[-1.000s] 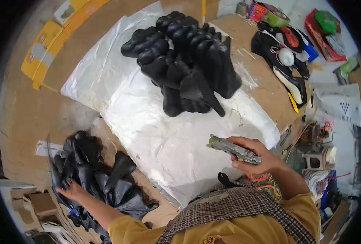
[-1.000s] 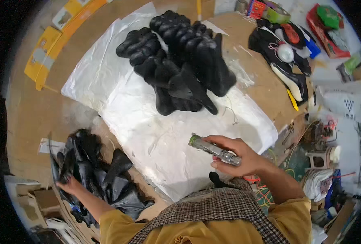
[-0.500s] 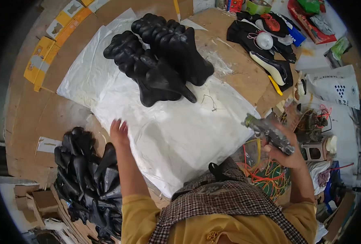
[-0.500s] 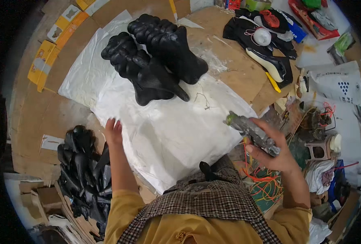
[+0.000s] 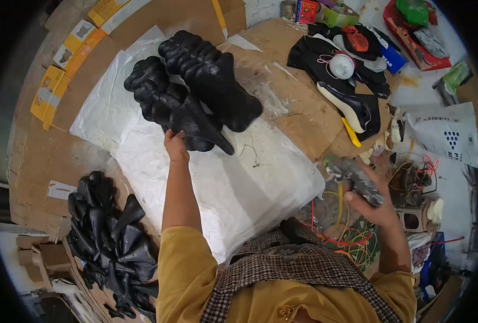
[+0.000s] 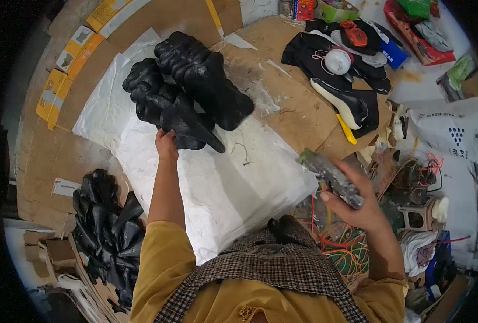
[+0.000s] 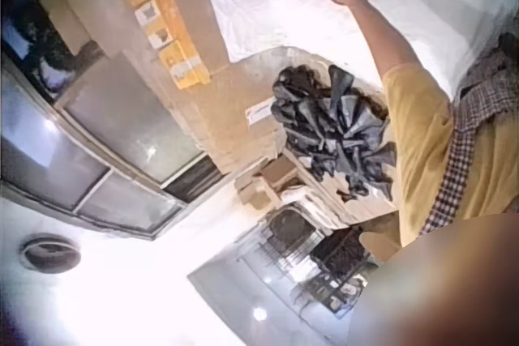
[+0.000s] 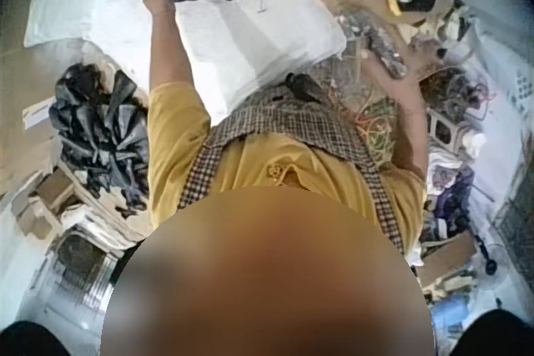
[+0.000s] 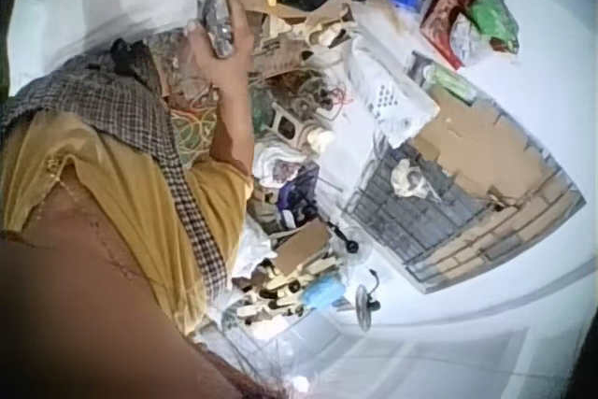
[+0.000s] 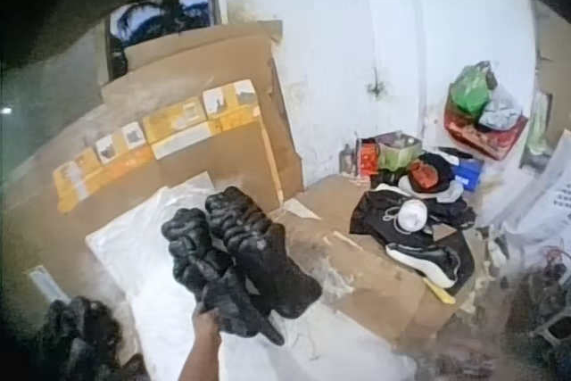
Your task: Sorting and moving black bicycle seats between a work table and a large storage sack.
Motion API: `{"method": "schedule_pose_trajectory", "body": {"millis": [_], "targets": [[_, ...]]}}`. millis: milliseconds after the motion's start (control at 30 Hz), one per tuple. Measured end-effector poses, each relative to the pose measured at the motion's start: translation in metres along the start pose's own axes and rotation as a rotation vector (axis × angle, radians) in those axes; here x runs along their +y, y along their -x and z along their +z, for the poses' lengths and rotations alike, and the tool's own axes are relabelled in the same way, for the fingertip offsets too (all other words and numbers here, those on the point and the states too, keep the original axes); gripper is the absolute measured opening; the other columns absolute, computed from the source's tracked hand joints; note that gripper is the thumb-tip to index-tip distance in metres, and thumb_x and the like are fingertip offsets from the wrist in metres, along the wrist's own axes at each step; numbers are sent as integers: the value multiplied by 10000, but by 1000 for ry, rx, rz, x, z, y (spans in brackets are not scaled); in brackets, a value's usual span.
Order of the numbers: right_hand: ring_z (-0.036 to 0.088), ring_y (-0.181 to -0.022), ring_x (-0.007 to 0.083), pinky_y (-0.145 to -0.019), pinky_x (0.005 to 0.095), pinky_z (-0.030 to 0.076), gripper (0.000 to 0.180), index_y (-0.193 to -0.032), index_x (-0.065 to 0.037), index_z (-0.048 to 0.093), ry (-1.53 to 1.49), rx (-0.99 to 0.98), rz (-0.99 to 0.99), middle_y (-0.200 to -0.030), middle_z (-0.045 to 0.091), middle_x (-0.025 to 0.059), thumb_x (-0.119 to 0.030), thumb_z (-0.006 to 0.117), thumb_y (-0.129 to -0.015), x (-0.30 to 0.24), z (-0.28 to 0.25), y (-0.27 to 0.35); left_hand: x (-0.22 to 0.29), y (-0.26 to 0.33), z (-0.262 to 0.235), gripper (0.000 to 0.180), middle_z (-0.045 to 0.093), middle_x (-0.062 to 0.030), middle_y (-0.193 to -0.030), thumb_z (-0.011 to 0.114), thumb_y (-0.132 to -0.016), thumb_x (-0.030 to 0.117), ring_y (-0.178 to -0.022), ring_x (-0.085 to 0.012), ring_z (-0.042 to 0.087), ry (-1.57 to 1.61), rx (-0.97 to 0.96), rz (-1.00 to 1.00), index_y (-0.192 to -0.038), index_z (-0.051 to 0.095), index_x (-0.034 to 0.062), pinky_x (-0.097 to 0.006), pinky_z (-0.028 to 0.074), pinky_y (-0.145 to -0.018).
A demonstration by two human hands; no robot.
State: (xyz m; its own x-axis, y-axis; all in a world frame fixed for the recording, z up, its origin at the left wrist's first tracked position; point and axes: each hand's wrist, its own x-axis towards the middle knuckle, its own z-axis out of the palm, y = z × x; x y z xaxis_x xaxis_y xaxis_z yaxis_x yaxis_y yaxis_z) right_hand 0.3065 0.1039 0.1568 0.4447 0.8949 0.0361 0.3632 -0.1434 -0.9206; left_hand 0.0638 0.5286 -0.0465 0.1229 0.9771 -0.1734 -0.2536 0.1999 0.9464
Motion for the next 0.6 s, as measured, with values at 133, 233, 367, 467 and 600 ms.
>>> {"method": "schedule_pose_trajectory", "body": {"millis": [133, 233, 367, 467, 600], "targets": [[552, -729, 96, -656, 232, 445, 515, -1186, 53, 465, -227, -8, -72, -810, 590, 56, -74, 648, -722, -28, -24, -26, 7, 37, -8, 249, 570, -72, -1003, 505, -767, -86, -891, -181, 552, 233, -86, 52, -994, 511, 16, -287, 443, -821], [554, -719, 98, -653, 232, 448, 518, -1188, 48, 467, -135, -64, -165, -812, 591, 55, -81, 652, -722, -6, -43, -36, 21, 59, -6, 290, 559, -129, -1102, 497, -788, -81, -1047, -246, 529, 411, -195, 162, -1061, 495, 17, -359, 410, -935], [536, -783, 78, -694, 215, 430, 518, -1215, 39, 450, -111, -134, 66, -864, 581, 25, -75, 657, -754, 37, -49, -38, 36, 62, 61, 407, 544, -124, -1161, 487, -762, -69, -1131, -272, 479, 579, -354, 75, -1163, 468, -2, -403, 323, -1020], [522, -809, 67, -707, 209, 421, 539, -1239, 22, 434, -155, -189, 81, -875, 572, 15, -61, 658, -756, 45, -53, -45, 10, 30, 107, 408, 583, -104, -1074, 480, -715, -88, -1033, -248, 523, 538, -391, -2, -1114, 511, -7, -346, 382, -932], [522, -809, 66, -726, 218, 428, 555, -1249, 7, 430, -187, -246, 109, -896, 569, 10, -58, 665, -750, 45, -57, -57, -27, -3, 142, 239, 583, -60, -934, 556, -641, -84, -915, -204, 531, 237, -229, -11, -856, 585, 18, -276, 385, -872]]}}
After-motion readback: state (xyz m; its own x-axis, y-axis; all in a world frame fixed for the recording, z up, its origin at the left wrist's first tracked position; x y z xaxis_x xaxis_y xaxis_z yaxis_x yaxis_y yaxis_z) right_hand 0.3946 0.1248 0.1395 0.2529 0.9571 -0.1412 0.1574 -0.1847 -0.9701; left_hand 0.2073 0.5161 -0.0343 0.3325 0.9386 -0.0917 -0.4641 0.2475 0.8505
